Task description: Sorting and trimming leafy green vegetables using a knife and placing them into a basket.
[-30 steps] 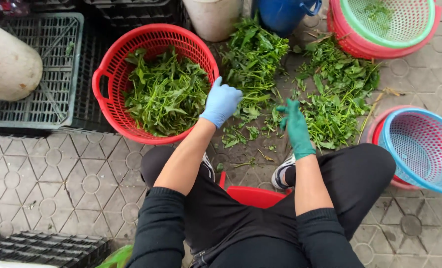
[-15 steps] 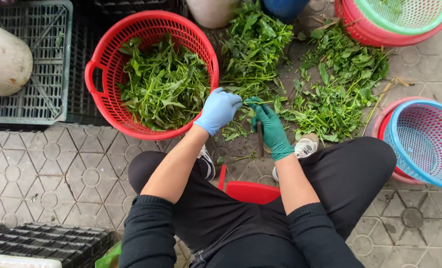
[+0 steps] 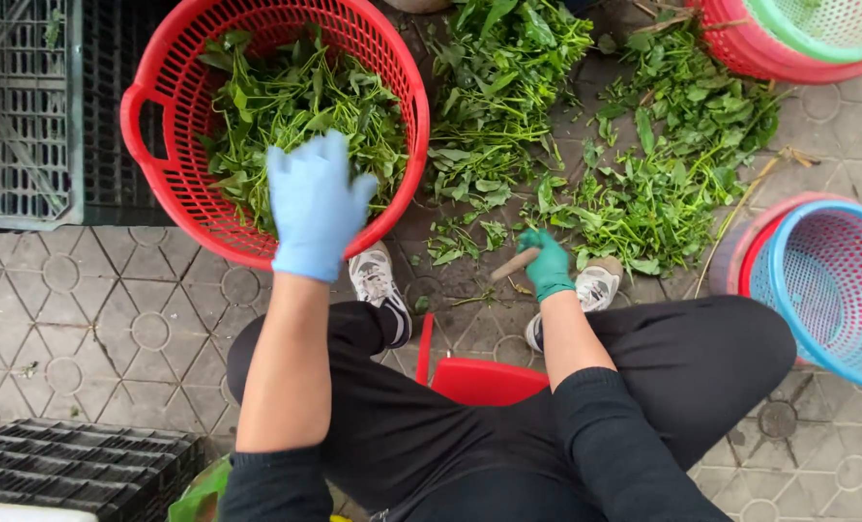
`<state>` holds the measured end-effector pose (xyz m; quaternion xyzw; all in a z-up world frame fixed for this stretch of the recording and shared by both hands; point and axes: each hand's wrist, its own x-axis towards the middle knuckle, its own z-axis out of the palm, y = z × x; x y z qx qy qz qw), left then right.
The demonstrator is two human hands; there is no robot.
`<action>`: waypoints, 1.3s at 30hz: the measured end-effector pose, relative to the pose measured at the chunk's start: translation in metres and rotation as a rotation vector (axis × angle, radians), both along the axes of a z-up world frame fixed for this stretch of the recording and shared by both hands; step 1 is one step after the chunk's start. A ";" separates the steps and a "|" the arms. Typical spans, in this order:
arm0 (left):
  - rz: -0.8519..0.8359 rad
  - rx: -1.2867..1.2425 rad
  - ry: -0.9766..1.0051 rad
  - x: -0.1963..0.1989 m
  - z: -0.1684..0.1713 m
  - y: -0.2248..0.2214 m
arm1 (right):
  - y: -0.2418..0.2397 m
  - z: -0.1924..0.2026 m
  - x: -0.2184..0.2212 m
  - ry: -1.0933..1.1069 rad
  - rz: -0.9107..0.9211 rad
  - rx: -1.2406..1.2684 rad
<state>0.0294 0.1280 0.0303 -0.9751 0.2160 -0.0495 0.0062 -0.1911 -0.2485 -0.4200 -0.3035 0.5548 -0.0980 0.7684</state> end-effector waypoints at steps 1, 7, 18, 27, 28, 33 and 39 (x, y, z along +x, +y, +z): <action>0.005 -0.004 0.006 -0.006 0.004 -0.008 | 0.006 0.024 0.019 0.006 0.005 -0.004; -0.258 -0.039 0.361 -0.033 0.023 -0.040 | 0.014 0.101 0.136 0.145 0.613 -0.767; -0.231 -0.020 0.601 -0.026 0.052 -0.056 | -0.013 0.028 0.196 0.532 1.597 -1.473; -0.323 -0.040 0.421 -0.034 0.011 -0.076 | 0.031 0.087 0.014 0.330 1.336 -1.141; -0.334 -0.039 0.421 -0.034 0.010 -0.074 | 0.036 0.115 0.011 0.337 1.327 -1.139; -0.317 -0.021 0.463 -0.017 -0.033 -0.083 | 0.041 0.244 0.023 -0.016 0.837 -0.561; -0.411 -0.046 0.204 -0.022 -0.079 -0.128 | 0.026 0.290 0.026 -0.203 0.754 -0.561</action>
